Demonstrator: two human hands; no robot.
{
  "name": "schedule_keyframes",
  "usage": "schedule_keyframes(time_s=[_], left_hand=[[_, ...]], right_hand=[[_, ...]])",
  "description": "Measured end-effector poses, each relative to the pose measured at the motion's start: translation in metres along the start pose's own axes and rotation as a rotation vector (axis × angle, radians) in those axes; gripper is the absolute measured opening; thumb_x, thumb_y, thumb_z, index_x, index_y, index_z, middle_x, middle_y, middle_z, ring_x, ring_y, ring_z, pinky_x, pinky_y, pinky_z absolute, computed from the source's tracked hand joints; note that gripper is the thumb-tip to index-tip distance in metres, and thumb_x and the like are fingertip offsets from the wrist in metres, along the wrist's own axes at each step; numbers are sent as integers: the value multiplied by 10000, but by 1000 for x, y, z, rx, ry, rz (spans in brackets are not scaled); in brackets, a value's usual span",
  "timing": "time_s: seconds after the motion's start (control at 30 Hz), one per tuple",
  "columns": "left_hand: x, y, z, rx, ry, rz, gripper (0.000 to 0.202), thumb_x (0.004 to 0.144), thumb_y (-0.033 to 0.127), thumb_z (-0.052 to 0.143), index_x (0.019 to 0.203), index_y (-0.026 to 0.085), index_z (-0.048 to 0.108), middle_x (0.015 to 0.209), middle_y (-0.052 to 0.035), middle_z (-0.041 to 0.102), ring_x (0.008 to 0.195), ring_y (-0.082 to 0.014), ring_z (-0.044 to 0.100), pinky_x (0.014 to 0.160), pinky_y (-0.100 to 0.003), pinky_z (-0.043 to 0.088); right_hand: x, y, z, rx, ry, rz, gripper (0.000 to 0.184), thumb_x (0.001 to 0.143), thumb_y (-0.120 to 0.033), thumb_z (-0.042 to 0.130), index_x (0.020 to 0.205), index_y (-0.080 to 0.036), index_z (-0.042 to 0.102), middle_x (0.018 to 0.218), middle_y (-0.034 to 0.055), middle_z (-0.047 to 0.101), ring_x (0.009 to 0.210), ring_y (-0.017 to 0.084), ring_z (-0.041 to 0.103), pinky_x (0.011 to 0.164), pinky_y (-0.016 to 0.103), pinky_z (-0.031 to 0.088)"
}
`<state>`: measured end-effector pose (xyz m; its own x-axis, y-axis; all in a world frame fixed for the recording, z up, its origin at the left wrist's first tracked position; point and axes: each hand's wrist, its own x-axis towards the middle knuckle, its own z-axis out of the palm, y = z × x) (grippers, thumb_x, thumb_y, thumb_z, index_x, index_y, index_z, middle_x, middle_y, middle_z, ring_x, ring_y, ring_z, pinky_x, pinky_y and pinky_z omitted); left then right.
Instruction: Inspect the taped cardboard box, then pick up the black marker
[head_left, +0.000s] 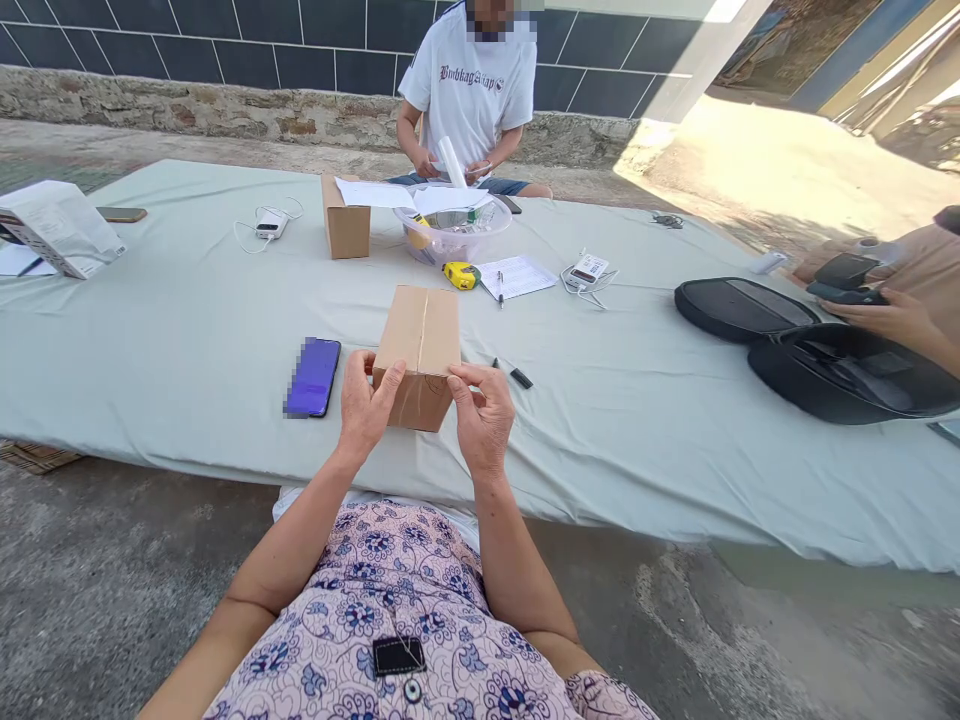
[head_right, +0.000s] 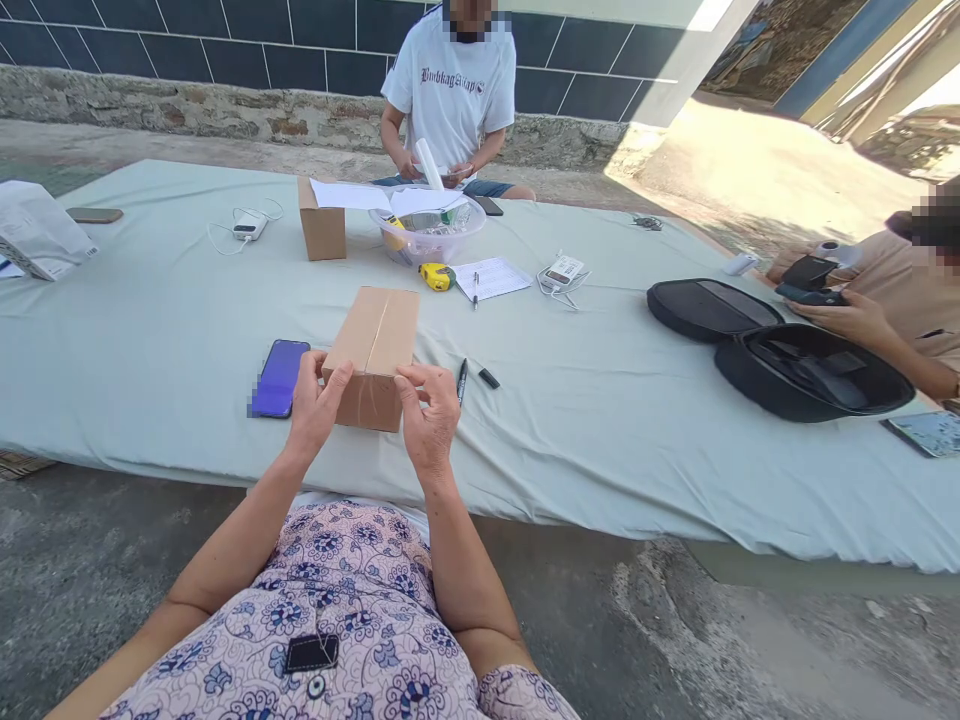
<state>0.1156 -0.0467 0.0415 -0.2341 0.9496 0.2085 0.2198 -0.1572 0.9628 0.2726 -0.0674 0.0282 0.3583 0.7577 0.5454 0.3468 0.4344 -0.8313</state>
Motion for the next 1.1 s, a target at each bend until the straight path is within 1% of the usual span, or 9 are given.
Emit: schedule_keyframes(time_s=[0.1,0.2,0.33,0.47,0.57,0.67,0.8,0.9,1.1], left_hand=[[-2,-2,0,-23,-12,-9,363,902,541,694,1007,220,560,1039,-57,658,950,-194,632,744,-307,473],[-2,-3,0,-32,3,-7,434,870,601,710,1015,216,572,1047,-64,675,957,-203,648,746,-310,485],[0,-5,0,-35,1,13,510,815,671,742,995,219,587,1041,-75,696,961,-225,665,769,-334,509],[-1,-6,0,-18,8,24,511,815,680,736,984,218,596,1037,-74,700,976,-233,666,817,-356,515],[-3,-7,3,-22,23,13,500,803,658,750,983,217,598,1047,-73,694,988,-229,660,820,-349,511],[-4,-8,6,-27,35,11,474,797,623,769,969,217,594,1038,-67,688,984,-223,652,810,-340,510],[-5,-9,6,-43,29,4,455,792,582,784,976,213,592,1045,-67,682,978,-219,649,813,-341,513],[-7,-9,6,-51,5,-1,463,792,574,787,998,208,593,1076,-78,676,1011,-228,649,810,-339,516],[-10,-10,5,-26,-55,13,416,860,537,736,1061,200,599,1140,-106,670,1062,-245,655,787,-333,530]], right_hand=[[1,1,0,10,-9,-3,240,949,-470,659,974,-254,761,1032,69,725,1005,212,676,687,306,577],[2,1,2,22,-18,3,299,944,-521,646,961,-243,754,1025,73,703,924,195,657,664,298,570],[4,0,5,-18,13,52,253,914,-477,687,891,-226,718,971,48,667,811,160,612,645,276,551],[4,-2,6,-74,10,32,223,932,-446,674,899,-228,706,961,44,667,822,165,614,640,275,540],[4,0,8,-158,29,1,305,879,-529,728,908,-231,666,970,42,651,816,177,595,635,297,531],[4,4,12,-252,45,-24,404,823,-598,773,923,-241,612,990,43,642,850,196,579,704,344,542],[3,9,17,-294,42,-59,404,870,-614,729,964,-248,588,998,51,639,881,213,571,773,378,547],[3,11,19,-341,76,-116,475,859,-686,711,973,-247,569,988,57,635,921,234,576,819,404,545],[4,12,21,-415,94,-142,547,863,-771,648,991,-252,533,1000,60,624,995,257,585,867,424,530]])
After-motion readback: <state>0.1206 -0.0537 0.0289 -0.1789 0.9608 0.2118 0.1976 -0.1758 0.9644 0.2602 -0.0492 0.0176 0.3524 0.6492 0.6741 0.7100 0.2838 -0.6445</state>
